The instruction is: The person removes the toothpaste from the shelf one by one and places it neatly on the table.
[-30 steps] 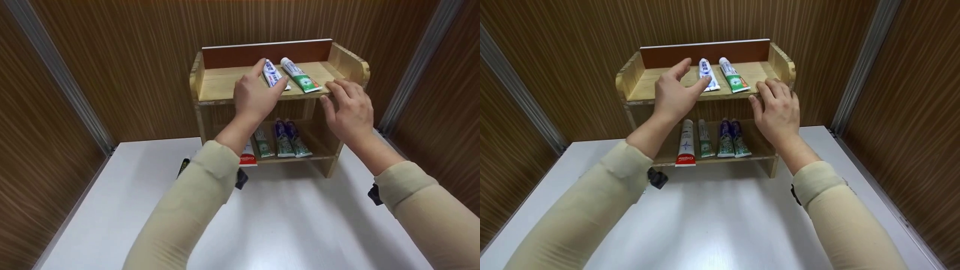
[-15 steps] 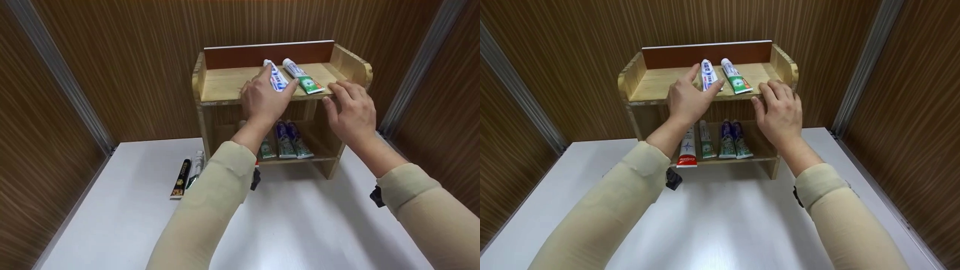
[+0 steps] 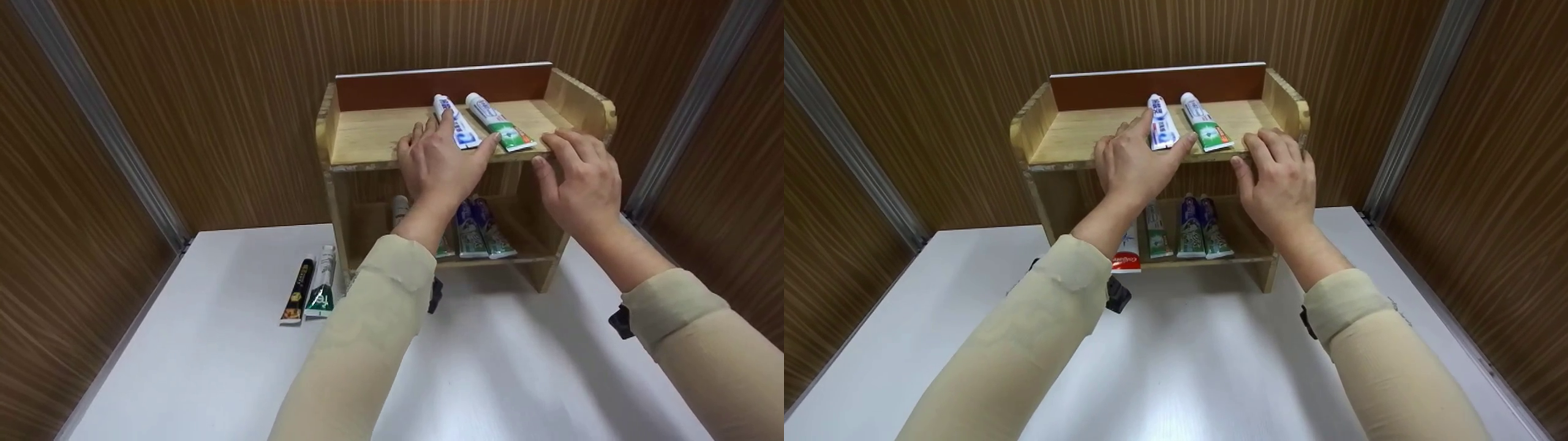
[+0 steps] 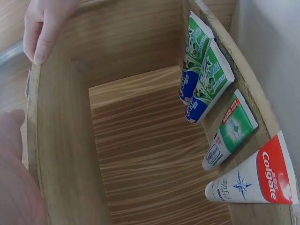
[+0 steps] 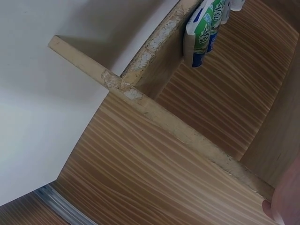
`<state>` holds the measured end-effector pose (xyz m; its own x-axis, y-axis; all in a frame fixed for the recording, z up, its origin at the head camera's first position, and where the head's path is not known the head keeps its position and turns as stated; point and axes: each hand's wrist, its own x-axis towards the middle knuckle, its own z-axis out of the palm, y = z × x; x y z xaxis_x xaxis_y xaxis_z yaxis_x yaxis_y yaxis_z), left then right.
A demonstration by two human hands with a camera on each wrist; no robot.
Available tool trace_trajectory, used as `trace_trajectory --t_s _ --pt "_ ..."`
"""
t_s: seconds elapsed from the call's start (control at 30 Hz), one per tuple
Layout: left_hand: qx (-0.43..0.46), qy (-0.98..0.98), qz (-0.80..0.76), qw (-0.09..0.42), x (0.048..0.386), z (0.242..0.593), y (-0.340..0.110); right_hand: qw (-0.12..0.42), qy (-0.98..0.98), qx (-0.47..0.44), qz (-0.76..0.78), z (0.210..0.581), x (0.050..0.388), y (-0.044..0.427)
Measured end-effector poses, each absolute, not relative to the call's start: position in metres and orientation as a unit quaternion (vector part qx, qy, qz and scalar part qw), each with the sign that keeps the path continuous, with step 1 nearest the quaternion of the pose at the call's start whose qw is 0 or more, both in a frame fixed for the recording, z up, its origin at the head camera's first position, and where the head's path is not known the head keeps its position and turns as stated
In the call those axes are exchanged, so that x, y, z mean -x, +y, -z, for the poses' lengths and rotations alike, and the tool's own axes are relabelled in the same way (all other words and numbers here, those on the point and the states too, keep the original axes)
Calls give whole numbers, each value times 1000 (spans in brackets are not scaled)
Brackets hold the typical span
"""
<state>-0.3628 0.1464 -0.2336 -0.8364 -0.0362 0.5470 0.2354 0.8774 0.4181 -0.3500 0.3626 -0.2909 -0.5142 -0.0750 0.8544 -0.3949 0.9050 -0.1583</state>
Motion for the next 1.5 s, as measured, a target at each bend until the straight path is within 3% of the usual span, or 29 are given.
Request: trace_trajectory --t_s 1.5 --pt "36 -917 280 284 360 235 152 476 -851 -129 -178 296 345 365"
